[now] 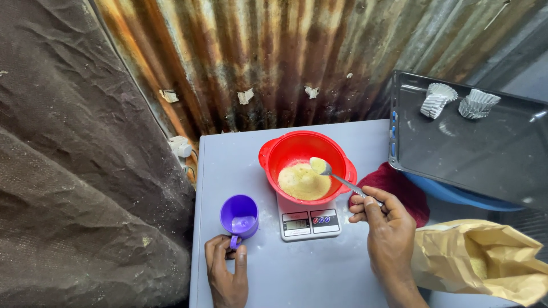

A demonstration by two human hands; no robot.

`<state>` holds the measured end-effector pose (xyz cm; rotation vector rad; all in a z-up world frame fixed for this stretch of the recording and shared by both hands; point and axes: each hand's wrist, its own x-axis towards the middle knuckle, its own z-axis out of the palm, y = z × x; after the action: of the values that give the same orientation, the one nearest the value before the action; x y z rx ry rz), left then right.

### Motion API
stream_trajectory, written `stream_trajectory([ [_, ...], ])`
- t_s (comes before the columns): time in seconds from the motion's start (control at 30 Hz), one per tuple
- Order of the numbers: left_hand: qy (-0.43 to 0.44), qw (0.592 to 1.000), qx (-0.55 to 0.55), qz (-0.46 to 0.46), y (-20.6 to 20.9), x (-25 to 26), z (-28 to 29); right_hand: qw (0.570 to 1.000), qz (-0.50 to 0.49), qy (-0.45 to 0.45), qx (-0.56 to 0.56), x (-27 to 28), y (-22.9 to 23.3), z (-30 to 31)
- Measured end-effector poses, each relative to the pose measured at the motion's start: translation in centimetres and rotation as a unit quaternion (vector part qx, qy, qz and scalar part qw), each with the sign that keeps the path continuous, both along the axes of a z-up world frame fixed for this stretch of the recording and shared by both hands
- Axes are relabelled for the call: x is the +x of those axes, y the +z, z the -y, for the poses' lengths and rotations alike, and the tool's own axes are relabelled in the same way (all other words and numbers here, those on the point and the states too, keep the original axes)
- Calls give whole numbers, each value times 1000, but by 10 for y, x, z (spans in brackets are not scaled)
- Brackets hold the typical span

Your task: Measuring out dry ingredients and butter into a bowl using a digital scale and a spoon.

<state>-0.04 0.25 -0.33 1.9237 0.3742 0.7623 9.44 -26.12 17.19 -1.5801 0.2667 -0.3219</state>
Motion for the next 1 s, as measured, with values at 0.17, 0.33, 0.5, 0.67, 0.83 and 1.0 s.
stream_trajectory([
  [0.17,-1,1000,-1,5,-1,2,-1,1000,1,-8,8,2,-1,0],
  [0.33,-2,1000,2,9,3,-1,1,1000,-3,-8,0,-1,0,2],
  [0.5,-8,1000,-6,2,4,0,1,1000,-3,0,-15,0,-1,4],
  [0.67,-3,1000,2,-1,3,0,0,1000,3,3,-8,1,-3,4],
  [0.83,-5,1000,2,2,2,0,-1,1000,0,3,-14,-1,-2,3],
  [1.0,-6,1000,-1,-2,2,-1,-1,1000,-8,8,-11,-2,-2,5],
])
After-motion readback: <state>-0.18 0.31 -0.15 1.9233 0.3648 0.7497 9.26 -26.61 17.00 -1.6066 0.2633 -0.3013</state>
